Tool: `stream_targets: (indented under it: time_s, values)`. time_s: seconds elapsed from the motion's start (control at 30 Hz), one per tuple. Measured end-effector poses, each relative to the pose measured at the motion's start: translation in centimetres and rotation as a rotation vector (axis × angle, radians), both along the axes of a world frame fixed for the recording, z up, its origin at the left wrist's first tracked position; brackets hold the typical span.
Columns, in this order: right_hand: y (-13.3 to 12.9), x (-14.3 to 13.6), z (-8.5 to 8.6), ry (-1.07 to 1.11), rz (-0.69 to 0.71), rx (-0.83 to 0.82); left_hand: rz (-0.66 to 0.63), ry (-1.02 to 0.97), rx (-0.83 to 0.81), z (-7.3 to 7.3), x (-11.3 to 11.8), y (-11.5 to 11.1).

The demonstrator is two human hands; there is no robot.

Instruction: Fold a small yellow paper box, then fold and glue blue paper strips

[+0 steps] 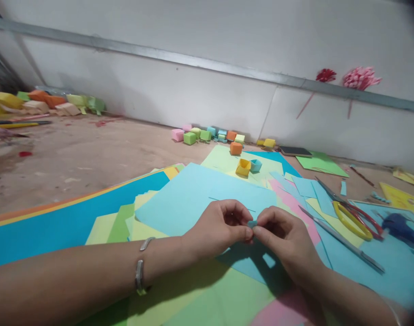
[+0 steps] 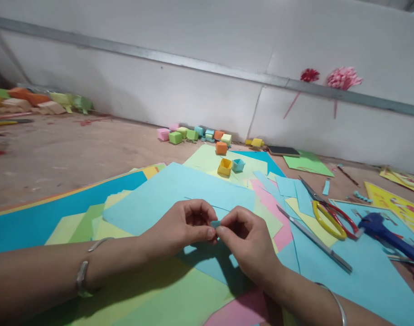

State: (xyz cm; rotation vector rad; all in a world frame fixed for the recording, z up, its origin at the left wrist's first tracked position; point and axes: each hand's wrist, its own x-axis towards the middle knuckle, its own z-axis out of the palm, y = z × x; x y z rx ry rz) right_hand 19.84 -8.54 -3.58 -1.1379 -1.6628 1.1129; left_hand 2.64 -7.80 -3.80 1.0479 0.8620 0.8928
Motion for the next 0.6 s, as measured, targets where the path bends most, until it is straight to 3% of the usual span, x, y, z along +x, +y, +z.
stream_targets:
  time_s: [0.47, 0.6]
  values:
    - [0.13, -0.29, -0.22, 0.091, 0.034, 0.041, -0.054, -0.065, 0.054, 0.33, 0.26, -0.28]
    - [0.44, 0.14, -0.23, 0.02, 0.095, 0.203, -0.076, -0.076, 0.033, 0.36, 0.09, -0.08]
